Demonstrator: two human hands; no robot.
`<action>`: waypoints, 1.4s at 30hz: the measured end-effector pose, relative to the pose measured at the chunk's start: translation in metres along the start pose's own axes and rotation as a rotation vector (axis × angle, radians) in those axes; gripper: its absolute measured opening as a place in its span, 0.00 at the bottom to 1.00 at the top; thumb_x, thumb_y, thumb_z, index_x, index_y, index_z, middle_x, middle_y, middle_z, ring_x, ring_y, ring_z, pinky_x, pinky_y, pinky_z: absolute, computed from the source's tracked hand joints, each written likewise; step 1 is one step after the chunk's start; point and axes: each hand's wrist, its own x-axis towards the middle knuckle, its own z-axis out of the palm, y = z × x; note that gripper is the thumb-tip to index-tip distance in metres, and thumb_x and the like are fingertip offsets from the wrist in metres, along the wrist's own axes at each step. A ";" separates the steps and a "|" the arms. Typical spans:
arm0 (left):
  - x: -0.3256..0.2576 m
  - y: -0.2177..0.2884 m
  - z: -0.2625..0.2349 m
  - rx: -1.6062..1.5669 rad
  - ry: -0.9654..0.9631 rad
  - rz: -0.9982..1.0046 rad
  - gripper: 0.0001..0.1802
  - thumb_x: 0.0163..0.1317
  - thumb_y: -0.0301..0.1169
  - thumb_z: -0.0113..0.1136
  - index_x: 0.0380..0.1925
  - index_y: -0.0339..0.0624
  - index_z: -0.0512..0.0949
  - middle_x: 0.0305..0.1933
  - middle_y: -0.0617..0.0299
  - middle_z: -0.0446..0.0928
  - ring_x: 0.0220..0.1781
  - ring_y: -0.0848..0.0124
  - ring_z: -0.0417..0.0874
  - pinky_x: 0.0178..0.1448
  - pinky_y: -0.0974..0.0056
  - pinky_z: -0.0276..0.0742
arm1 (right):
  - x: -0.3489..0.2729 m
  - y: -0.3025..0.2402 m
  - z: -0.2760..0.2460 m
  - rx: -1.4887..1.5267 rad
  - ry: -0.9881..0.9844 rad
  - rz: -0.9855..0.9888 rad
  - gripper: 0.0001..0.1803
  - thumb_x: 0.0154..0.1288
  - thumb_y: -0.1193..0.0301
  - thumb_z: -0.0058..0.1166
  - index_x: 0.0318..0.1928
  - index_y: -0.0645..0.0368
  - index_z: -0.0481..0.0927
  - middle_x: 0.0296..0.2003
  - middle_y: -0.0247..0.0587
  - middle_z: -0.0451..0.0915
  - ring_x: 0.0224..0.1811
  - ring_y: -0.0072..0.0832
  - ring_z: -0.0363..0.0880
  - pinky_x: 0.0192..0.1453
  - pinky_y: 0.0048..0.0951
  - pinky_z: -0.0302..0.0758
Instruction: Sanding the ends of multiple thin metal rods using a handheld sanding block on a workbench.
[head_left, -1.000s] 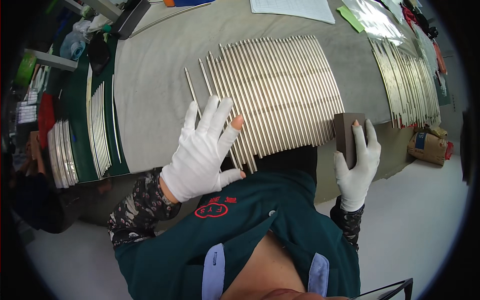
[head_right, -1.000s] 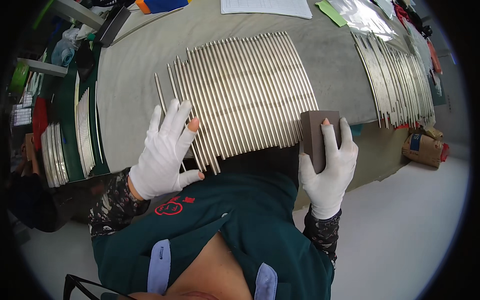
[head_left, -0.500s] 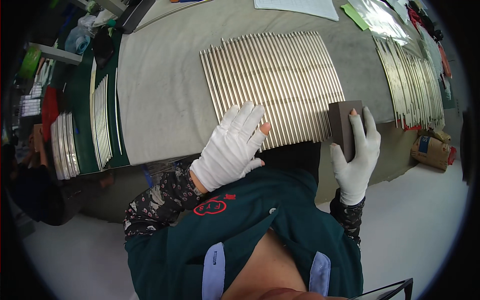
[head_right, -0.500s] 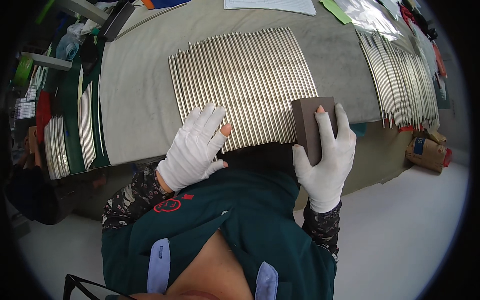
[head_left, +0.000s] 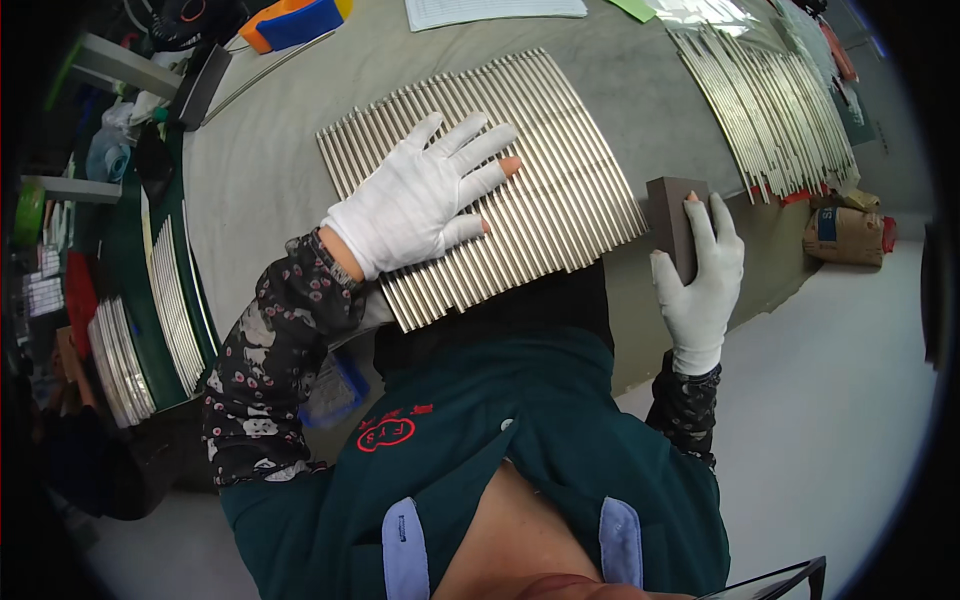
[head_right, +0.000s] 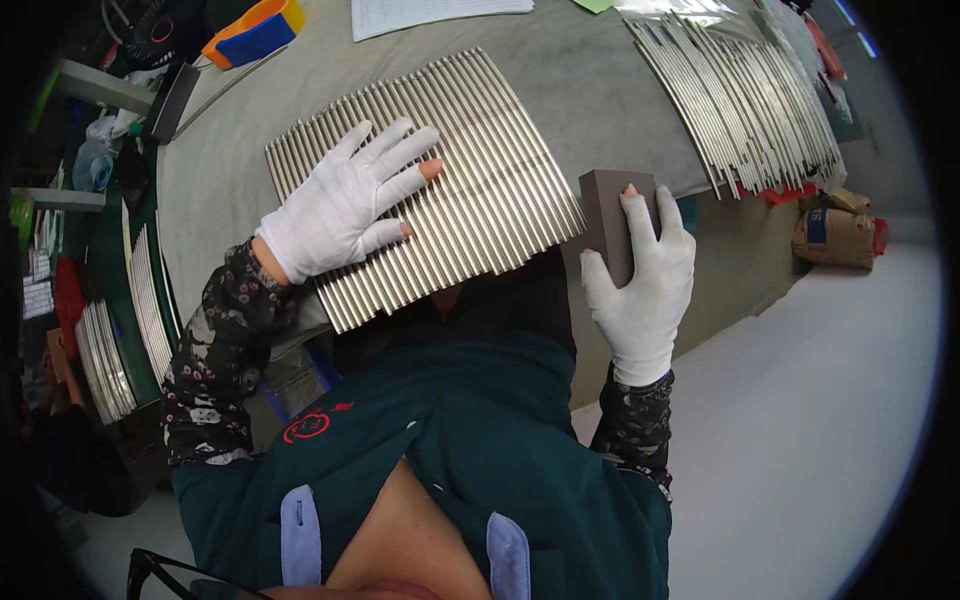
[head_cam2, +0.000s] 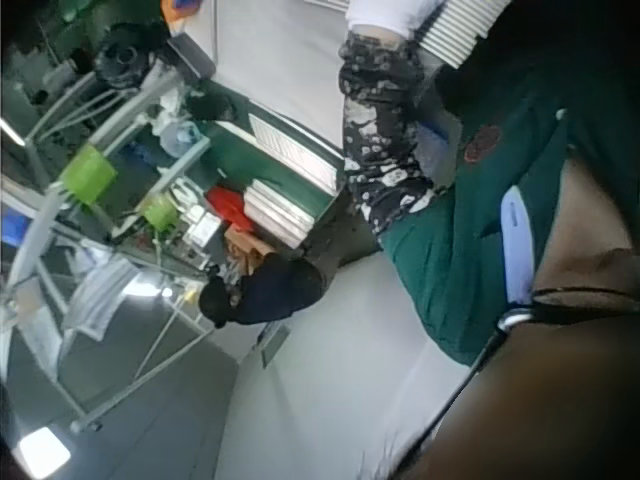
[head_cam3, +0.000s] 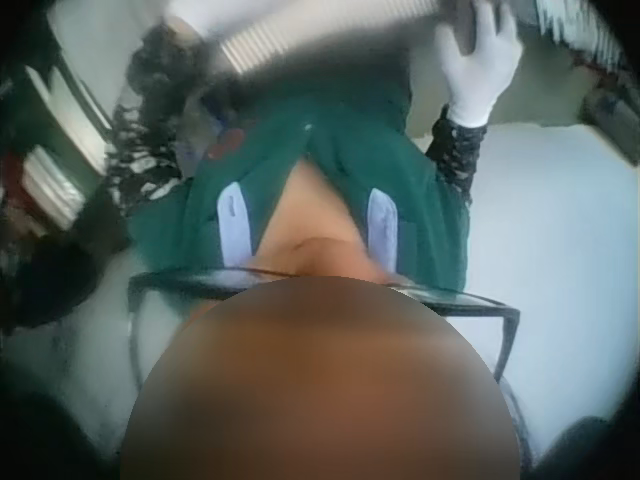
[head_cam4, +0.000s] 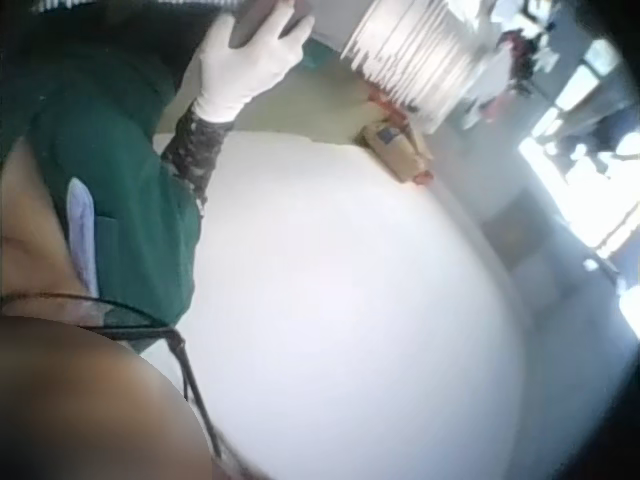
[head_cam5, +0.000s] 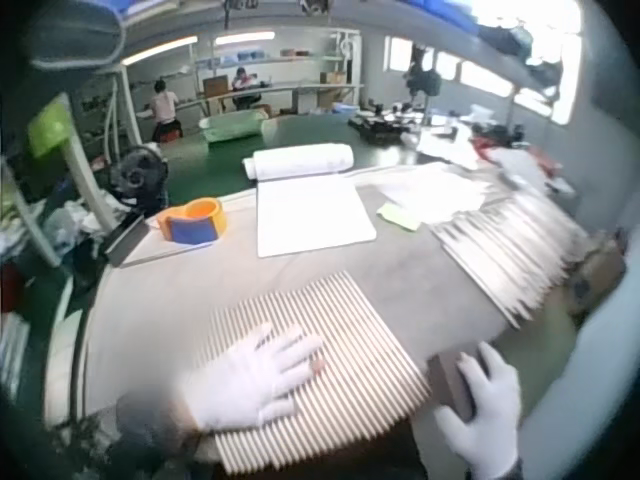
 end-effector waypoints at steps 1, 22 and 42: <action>0.012 -0.004 0.007 0.063 0.010 0.047 0.36 0.67 0.54 0.43 0.68 0.45 0.61 0.75 0.50 0.54 0.75 0.49 0.56 0.75 0.40 0.48 | -0.002 0.003 0.000 0.000 0.011 0.020 0.36 0.45 0.66 0.63 0.60 0.56 0.75 0.61 0.60 0.68 0.55 0.49 0.71 0.60 0.43 0.70; 0.145 0.000 0.030 0.096 0.039 0.113 0.36 0.66 0.54 0.44 0.66 0.41 0.64 0.74 0.54 0.58 0.76 0.55 0.56 0.76 0.45 0.49 | -0.040 -0.008 -0.006 0.056 -0.243 -0.112 0.37 0.37 0.65 0.66 0.56 0.50 0.75 0.59 0.60 0.67 0.47 0.46 0.74 0.46 0.41 0.74; 0.165 0.004 0.034 0.058 0.079 0.083 0.31 0.66 0.51 0.49 0.63 0.47 0.68 0.70 0.59 0.63 0.75 0.57 0.58 0.75 0.43 0.50 | 0.006 0.060 0.001 -0.189 0.143 0.145 0.31 0.42 0.71 0.61 0.53 0.58 0.77 0.57 0.64 0.70 0.45 0.52 0.74 0.49 0.47 0.74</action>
